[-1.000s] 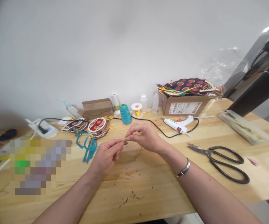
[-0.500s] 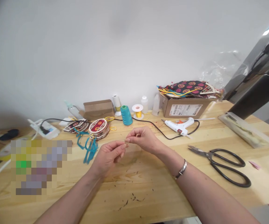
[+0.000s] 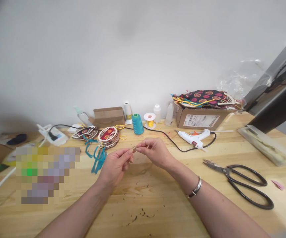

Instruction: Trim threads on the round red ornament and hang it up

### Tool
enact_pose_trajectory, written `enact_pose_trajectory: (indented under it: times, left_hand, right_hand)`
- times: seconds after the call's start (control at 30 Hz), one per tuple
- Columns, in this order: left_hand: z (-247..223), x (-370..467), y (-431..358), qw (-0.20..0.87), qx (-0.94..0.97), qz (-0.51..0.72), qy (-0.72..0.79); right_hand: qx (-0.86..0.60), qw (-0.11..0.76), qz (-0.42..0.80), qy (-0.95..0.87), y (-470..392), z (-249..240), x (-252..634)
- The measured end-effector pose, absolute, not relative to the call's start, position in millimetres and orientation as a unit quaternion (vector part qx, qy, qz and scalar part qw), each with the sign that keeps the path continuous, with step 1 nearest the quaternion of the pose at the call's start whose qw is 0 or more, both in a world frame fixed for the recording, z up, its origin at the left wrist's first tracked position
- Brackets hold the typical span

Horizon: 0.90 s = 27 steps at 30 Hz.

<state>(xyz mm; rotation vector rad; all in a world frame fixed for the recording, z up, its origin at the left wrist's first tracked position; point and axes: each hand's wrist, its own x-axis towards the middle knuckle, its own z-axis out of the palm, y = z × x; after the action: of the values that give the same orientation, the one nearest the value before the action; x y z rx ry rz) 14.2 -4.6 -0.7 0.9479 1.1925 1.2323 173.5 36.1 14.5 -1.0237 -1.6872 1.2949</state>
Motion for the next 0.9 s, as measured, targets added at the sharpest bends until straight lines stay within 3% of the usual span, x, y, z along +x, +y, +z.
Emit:
enact_pose_trajectory:
  times: [0.4, 0.9]
  left_hand:
    - [3.4, 14.9, -8.2, 0.584, 0.394, 0.517, 0.487]
    - [4.2, 18.3, -6.7, 0.588, 0.386, 0.515, 0.49]
  right_hand:
    - [-0.419, 0.381, 0.434, -0.701, 34.9, 14.6, 172.1]
    - [-0.43, 0.376, 0.43, -0.699, 36.2, 12.1, 171.5]
